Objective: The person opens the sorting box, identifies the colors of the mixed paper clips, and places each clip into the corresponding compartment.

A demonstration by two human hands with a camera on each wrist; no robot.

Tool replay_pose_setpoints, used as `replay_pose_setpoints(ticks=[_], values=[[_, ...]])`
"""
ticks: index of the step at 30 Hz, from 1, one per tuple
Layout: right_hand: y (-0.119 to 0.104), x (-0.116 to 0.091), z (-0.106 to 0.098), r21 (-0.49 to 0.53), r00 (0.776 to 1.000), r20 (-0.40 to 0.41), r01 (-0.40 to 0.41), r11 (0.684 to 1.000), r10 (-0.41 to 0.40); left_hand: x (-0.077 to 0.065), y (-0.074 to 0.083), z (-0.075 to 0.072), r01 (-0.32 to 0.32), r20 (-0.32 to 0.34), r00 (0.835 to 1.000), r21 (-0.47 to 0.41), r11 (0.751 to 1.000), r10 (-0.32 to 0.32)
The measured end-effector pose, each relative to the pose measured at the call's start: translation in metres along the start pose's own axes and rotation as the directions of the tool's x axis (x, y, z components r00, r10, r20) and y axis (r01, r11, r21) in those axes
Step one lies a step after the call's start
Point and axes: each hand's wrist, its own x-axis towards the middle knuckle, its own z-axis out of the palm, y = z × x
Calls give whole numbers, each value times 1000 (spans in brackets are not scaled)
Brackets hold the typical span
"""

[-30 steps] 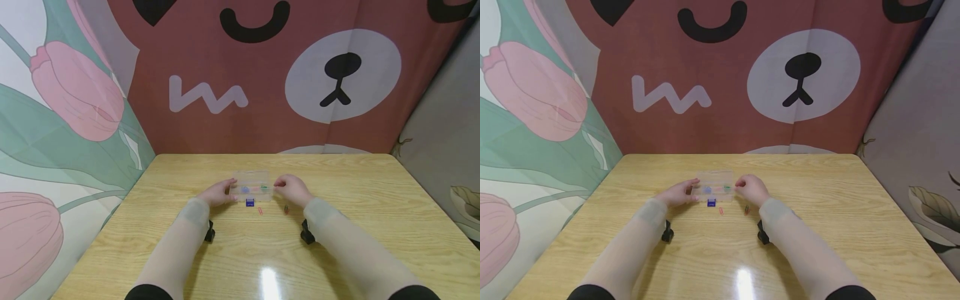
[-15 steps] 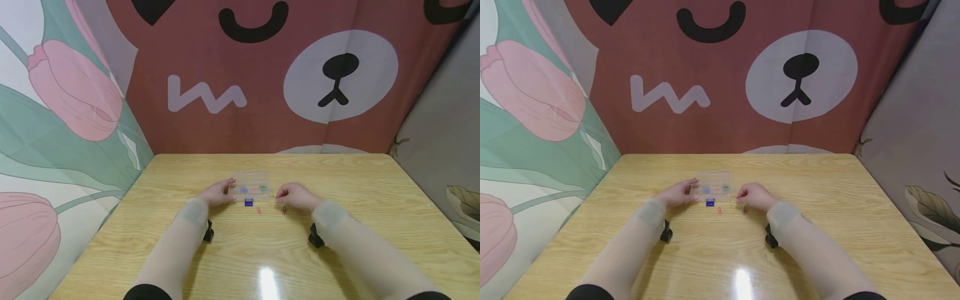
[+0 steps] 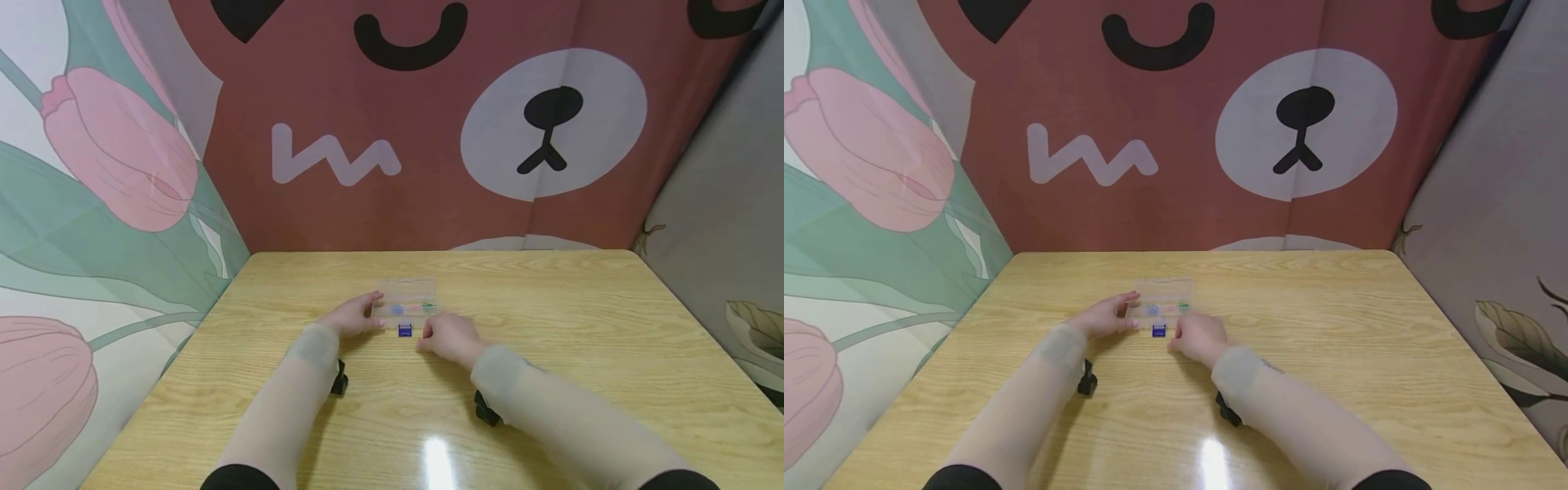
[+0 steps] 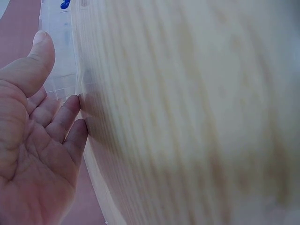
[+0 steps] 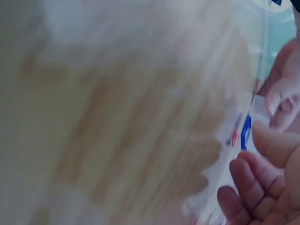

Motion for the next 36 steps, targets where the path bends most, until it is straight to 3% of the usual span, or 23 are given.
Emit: replay_pose_setpoints(ticks=[5, 28, 36], values=[[-6, 1, 6, -33, 999, -24, -28, 999, 28, 1, 0, 0, 9, 1, 1000, -9, 1000, -9], [-5, 5, 9, 97, 994, 48, -99, 990, 95, 3, 0, 1, 6, 0, 1000, 6, 1000, -6], [-5, 2, 10, 99, 999, 44, -28, 995, 24, 9, -6, 2, 3, 5, 1000, 19, 1000, -3]])
